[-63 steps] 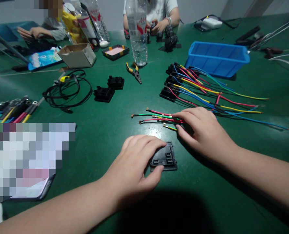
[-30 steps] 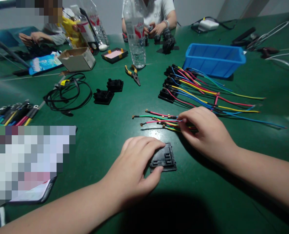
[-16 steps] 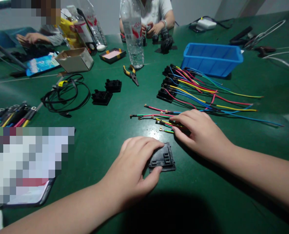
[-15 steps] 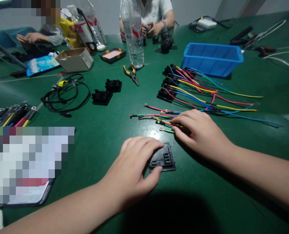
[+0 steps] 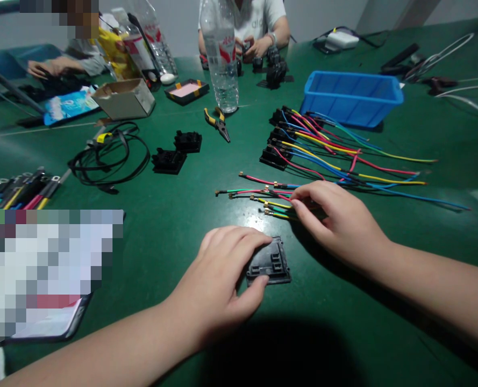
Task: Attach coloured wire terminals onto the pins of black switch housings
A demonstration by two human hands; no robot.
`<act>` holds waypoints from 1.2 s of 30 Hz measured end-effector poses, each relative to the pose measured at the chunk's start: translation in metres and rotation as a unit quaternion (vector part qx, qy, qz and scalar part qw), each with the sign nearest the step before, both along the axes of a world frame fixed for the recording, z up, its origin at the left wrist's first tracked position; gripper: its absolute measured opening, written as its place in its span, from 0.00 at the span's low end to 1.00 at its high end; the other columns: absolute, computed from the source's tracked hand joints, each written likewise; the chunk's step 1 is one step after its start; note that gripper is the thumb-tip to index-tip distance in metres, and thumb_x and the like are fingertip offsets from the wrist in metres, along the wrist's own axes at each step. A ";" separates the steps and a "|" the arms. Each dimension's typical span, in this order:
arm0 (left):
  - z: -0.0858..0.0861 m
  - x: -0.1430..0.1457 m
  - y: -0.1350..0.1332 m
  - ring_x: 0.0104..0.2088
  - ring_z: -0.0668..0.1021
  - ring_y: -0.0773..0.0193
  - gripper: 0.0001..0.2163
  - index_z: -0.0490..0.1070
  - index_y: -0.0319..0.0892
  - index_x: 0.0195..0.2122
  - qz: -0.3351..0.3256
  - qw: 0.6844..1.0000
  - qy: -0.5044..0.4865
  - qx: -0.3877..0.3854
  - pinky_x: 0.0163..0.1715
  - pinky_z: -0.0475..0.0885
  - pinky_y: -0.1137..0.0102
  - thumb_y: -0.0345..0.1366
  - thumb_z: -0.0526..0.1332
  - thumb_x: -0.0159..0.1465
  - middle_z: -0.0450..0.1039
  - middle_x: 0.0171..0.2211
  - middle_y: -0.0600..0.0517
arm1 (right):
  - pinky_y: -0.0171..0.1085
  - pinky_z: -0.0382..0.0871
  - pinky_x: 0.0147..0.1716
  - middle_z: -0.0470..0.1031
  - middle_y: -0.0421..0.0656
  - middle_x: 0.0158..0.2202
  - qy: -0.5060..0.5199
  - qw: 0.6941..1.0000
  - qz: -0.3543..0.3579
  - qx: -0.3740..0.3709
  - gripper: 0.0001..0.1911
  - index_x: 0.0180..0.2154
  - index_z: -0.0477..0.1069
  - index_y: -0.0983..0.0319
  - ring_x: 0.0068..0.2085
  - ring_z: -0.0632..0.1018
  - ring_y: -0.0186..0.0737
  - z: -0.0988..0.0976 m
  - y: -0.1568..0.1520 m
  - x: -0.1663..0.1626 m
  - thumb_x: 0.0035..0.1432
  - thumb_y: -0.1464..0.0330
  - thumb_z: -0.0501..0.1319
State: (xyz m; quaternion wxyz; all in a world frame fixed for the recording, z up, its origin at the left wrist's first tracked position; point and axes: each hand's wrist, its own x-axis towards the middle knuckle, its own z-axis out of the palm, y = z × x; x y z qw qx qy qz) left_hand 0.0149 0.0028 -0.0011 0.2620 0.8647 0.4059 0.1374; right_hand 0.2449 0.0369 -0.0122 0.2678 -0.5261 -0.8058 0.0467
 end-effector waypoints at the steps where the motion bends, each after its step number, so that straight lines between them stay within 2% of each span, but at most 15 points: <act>1: 0.000 0.000 0.000 0.55 0.68 0.57 0.20 0.61 0.47 0.54 0.000 1.000 0.000 0.000 0.56 0.59 0.58 0.33 0.60 0.60 0.68 0.54 0.50 | 0.40 0.66 0.35 0.75 0.45 0.34 0.003 1.000 -0.001 0.000 0.07 0.37 0.70 0.62 0.36 0.74 0.42 0.000 0.000 0.000 0.63 0.67 0.55; 8: 0.001 0.000 0.000 0.55 0.68 0.57 0.20 0.61 0.47 0.54 -0.001 1.000 0.002 0.000 0.56 0.59 0.59 0.33 0.60 0.61 0.68 0.54 0.50 | 0.41 0.65 0.38 0.75 0.45 0.33 -0.019 0.998 0.058 -0.025 0.06 0.34 0.71 0.61 0.37 0.72 0.43 -0.002 0.002 -0.001 0.61 0.68 0.56; 15: 0.000 0.001 0.000 0.54 0.68 0.57 0.20 0.61 0.46 0.54 0.000 1.000 0.002 0.004 0.56 0.59 0.58 0.33 0.60 0.60 0.69 0.53 0.50 | 0.44 0.65 0.44 0.76 0.47 0.40 -0.040 0.997 0.062 -0.034 0.09 0.37 0.73 0.62 0.43 0.72 0.45 -0.003 0.002 -0.001 0.62 0.67 0.56; 23: 0.000 0.000 -0.001 0.54 0.69 0.56 0.20 0.61 0.47 0.54 -0.004 1.000 0.000 0.008 0.56 0.60 0.58 0.33 0.60 0.61 0.69 0.53 0.49 | 0.45 0.67 0.45 0.79 0.46 0.41 -0.060 0.995 0.074 -0.031 0.11 0.36 0.77 0.62 0.44 0.76 0.45 0.002 0.000 -0.002 0.63 0.68 0.55; 30: -0.001 0.000 0.000 0.54 0.69 0.57 0.20 0.61 0.47 0.54 -0.003 1.000 -0.002 0.010 0.56 0.59 0.58 0.33 0.60 0.61 0.69 0.53 0.50 | 0.38 0.72 0.41 0.79 0.44 0.37 0.009 0.995 0.075 0.062 0.06 0.35 0.75 0.61 0.39 0.78 0.38 0.004 -0.006 -0.002 0.61 0.70 0.59; 36: -0.001 0.000 0.000 0.54 0.68 0.56 0.20 0.61 0.47 0.54 -0.003 1.000 0.001 0.006 0.56 0.60 0.57 0.34 0.60 0.61 0.68 0.53 0.50 | 0.38 0.73 0.41 0.78 0.46 0.39 0.010 0.991 0.111 0.068 0.08 0.40 0.72 0.62 0.40 0.77 0.39 0.005 -0.009 0.001 0.60 0.74 0.57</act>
